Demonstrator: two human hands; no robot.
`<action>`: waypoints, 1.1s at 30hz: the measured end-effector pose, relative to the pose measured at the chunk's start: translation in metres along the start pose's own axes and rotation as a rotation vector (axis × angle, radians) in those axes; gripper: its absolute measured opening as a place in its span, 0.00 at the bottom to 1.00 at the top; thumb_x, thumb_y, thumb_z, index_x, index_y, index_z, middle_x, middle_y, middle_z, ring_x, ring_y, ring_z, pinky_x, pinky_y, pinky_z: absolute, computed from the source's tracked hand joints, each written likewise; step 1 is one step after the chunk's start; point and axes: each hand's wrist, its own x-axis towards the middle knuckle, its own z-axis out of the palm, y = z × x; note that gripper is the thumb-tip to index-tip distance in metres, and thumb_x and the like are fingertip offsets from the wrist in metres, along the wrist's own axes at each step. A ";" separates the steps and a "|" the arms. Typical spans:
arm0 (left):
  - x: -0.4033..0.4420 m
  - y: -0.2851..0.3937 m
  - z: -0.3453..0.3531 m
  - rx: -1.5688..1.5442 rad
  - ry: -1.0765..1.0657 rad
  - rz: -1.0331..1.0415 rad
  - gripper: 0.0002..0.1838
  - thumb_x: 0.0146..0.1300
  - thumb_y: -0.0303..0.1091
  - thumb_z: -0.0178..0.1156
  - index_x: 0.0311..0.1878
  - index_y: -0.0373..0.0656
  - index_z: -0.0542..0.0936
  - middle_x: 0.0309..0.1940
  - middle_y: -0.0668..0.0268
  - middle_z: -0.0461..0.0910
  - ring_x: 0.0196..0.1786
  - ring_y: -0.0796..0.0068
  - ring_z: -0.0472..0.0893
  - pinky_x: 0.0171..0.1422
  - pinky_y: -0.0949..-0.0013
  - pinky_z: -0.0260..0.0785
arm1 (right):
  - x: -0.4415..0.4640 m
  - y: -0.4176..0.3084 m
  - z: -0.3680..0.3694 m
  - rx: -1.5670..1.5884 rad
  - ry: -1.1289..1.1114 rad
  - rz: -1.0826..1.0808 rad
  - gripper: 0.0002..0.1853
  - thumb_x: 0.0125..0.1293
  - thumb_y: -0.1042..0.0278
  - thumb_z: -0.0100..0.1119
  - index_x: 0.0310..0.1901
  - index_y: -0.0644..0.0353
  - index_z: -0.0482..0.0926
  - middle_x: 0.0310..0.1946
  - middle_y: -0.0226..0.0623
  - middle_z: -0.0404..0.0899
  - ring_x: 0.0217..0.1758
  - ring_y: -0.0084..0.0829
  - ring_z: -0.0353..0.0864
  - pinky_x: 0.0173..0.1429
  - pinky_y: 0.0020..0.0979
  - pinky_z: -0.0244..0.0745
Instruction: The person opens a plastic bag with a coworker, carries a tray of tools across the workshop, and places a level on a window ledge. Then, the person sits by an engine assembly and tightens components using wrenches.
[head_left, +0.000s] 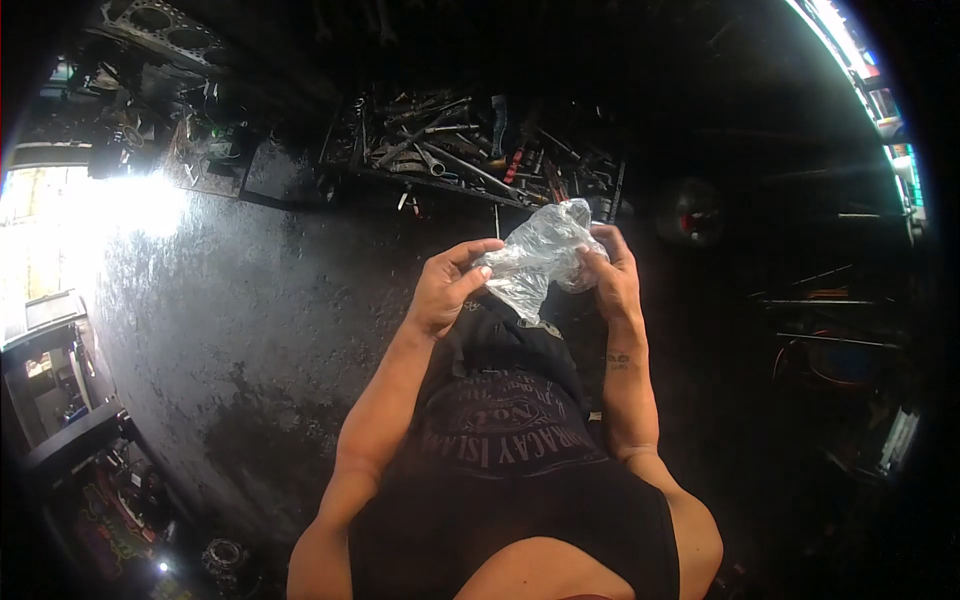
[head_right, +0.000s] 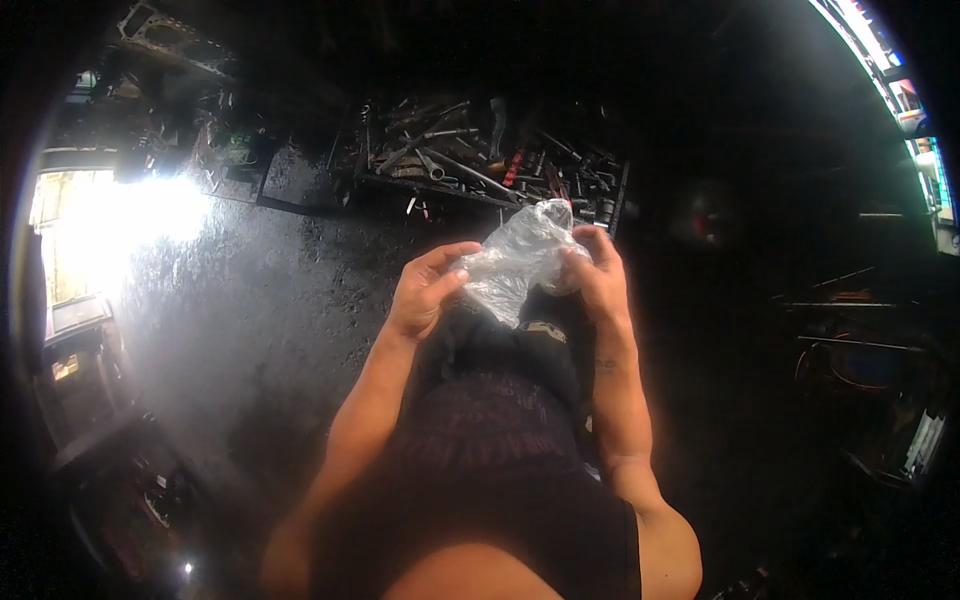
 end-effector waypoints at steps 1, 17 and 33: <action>0.001 -0.004 -0.003 -0.003 0.012 -0.017 0.19 0.65 0.20 0.57 0.59 0.33 0.77 0.51 0.61 0.81 0.52 0.75 0.79 0.58 0.72 0.71 | -0.001 0.000 -0.002 0.036 -0.009 -0.049 0.12 0.62 0.74 0.62 0.48 0.64 0.76 0.33 0.29 0.78 0.32 0.17 0.76 0.38 0.20 0.71; 0.003 -0.007 0.005 0.150 0.074 0.037 0.10 0.63 0.23 0.64 0.48 0.34 0.85 0.39 0.62 0.86 0.41 0.79 0.83 0.49 0.73 0.76 | 0.010 0.040 0.030 0.379 -0.468 0.057 0.32 0.61 0.52 0.70 0.60 0.65 0.75 0.51 0.37 0.81 0.52 0.31 0.81 0.56 0.32 0.77; -0.021 0.023 0.006 0.940 0.237 0.167 0.09 0.58 0.29 0.69 0.41 0.36 0.86 0.31 0.64 0.85 0.35 0.81 0.80 0.40 0.75 0.71 | 0.005 0.061 0.076 0.785 -0.616 0.457 0.24 0.68 0.57 0.60 0.59 0.64 0.76 0.53 0.43 0.81 0.54 0.36 0.82 0.57 0.38 0.80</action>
